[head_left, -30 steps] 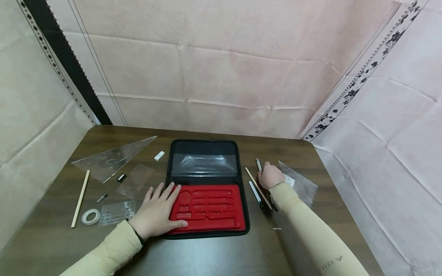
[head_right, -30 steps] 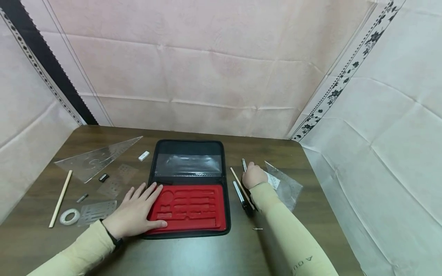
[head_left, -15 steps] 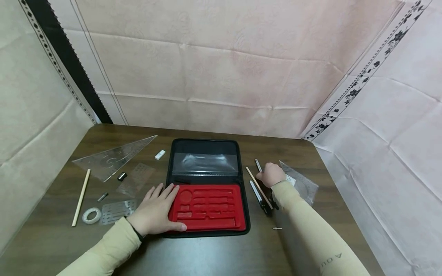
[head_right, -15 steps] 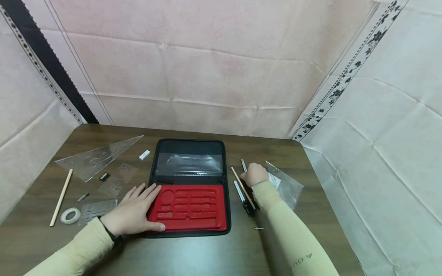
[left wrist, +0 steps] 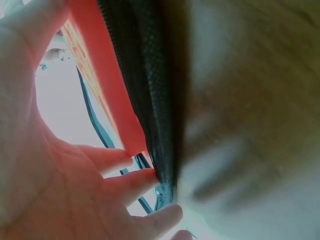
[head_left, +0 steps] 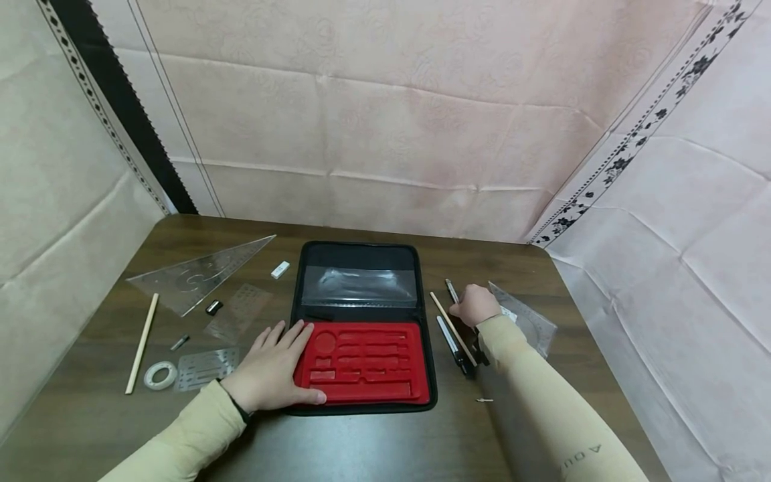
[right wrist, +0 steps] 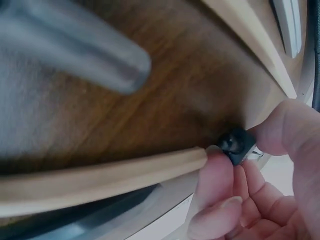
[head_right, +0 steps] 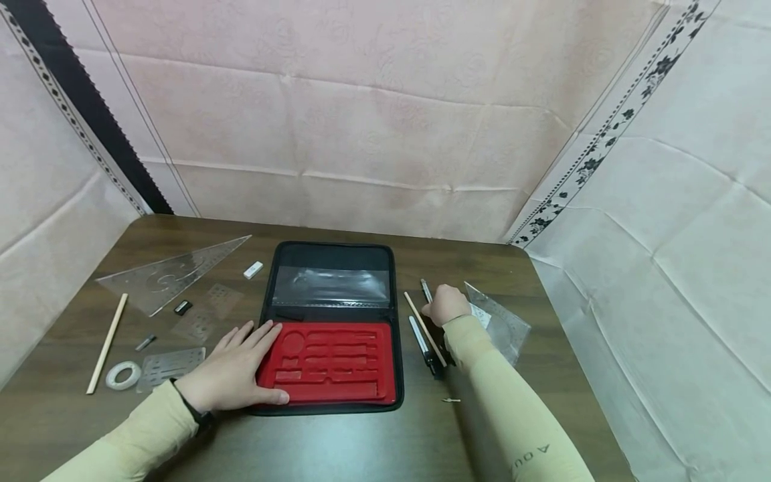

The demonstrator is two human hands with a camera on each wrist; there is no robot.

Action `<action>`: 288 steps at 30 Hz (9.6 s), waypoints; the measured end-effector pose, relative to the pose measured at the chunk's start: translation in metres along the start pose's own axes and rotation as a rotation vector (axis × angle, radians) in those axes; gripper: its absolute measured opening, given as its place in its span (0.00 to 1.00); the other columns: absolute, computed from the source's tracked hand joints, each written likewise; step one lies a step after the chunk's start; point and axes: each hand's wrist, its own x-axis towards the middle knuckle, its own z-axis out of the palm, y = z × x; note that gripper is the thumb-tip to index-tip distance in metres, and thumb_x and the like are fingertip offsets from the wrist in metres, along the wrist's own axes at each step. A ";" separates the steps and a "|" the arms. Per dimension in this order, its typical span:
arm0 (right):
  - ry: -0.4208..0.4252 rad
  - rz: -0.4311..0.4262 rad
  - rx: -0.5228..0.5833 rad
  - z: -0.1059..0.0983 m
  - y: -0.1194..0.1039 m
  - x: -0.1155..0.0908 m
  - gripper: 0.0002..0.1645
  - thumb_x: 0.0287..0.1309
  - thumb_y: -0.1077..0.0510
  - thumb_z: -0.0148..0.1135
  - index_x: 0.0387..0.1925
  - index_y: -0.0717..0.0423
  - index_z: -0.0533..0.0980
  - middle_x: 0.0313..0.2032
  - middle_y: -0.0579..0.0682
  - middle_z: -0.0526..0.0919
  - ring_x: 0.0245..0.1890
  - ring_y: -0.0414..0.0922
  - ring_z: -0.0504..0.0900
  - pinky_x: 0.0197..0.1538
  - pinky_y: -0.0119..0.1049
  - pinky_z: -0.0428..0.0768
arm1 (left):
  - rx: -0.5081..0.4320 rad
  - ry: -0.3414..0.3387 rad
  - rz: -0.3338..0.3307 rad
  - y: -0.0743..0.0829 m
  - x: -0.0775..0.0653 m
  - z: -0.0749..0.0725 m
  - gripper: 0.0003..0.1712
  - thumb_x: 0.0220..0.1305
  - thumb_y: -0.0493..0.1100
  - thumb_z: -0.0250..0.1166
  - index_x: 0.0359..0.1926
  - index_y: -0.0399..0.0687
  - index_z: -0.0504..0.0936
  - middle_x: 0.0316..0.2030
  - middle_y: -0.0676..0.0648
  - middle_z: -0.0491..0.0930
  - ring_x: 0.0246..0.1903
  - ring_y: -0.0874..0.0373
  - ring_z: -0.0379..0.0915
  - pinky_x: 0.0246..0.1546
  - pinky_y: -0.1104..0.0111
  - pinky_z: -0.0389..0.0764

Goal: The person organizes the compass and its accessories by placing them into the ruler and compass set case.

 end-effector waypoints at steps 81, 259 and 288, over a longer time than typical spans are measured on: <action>0.033 -0.888 -0.223 0.017 -0.088 -0.086 0.20 0.57 0.58 0.68 0.53 0.49 0.81 0.43 0.47 0.79 0.40 0.40 0.76 0.45 0.30 0.78 | -0.023 0.000 -0.033 -0.002 0.003 0.005 0.73 0.32 0.83 0.65 0.73 0.44 0.57 0.70 0.37 0.57 0.67 0.31 0.46 0.63 0.37 0.48; -0.088 -0.828 -0.297 0.019 -0.128 -0.081 0.11 0.53 0.51 0.70 0.38 0.48 0.80 0.33 0.42 0.82 0.31 0.36 0.78 0.41 0.30 0.77 | -0.003 0.004 -0.026 0.000 0.005 0.010 0.72 0.34 0.83 0.64 0.73 0.44 0.56 0.70 0.37 0.57 0.67 0.31 0.46 0.63 0.38 0.48; 0.030 -0.836 -0.174 0.014 -0.074 -0.094 0.21 0.54 0.55 0.71 0.51 0.43 0.82 0.38 0.45 0.79 0.32 0.37 0.73 0.36 0.27 0.75 | -0.034 0.014 -0.030 -0.006 0.003 0.009 0.72 0.34 0.82 0.65 0.74 0.44 0.55 0.71 0.37 0.55 0.67 0.32 0.44 0.62 0.37 0.49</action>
